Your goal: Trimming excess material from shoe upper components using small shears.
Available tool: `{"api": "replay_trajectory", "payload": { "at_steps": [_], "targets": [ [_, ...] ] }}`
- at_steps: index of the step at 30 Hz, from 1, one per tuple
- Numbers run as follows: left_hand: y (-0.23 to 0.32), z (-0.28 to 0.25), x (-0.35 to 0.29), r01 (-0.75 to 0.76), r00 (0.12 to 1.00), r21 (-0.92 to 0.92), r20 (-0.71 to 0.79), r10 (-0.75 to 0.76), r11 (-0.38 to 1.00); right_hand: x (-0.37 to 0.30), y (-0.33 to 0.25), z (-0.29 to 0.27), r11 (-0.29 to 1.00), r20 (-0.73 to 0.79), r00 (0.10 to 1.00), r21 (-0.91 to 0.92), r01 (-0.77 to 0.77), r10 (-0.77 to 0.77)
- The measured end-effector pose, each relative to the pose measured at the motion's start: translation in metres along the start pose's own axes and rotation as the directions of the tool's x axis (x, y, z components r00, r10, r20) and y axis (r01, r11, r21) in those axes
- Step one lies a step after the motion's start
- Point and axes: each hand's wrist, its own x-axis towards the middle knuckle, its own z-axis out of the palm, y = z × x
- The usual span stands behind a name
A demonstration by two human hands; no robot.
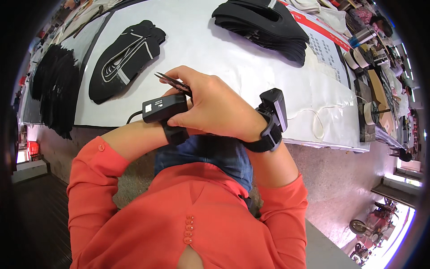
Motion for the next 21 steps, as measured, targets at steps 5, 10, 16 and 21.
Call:
{"api": "replay_trajectory", "payload": {
  "at_steps": [5,10,16,21],
  "targets": [
    [0.006,0.018,0.02,-0.066,0.997,0.073,-0.037,0.069,0.995,0.001,0.016,-0.005,0.945,-0.056,0.953,-0.164,0.284,-0.297],
    [0.0,0.027,0.027,-0.083,0.994,0.106,-0.067,0.09,0.991,0.007,0.017,-0.007,0.962,-0.026,0.976,-0.18,0.207,-0.215],
    [0.0,0.029,0.021,-0.11,0.99,0.181,-0.062,0.123,0.977,0.008,0.001,-0.005,0.983,0.064,0.994,-0.156,0.098,-0.089],
    [-0.001,0.006,0.019,-0.185,0.978,0.263,-0.043,0.203,0.947,0.003,0.014,-0.007,0.969,0.013,0.984,-0.17,0.18,-0.18]
  ]
}}
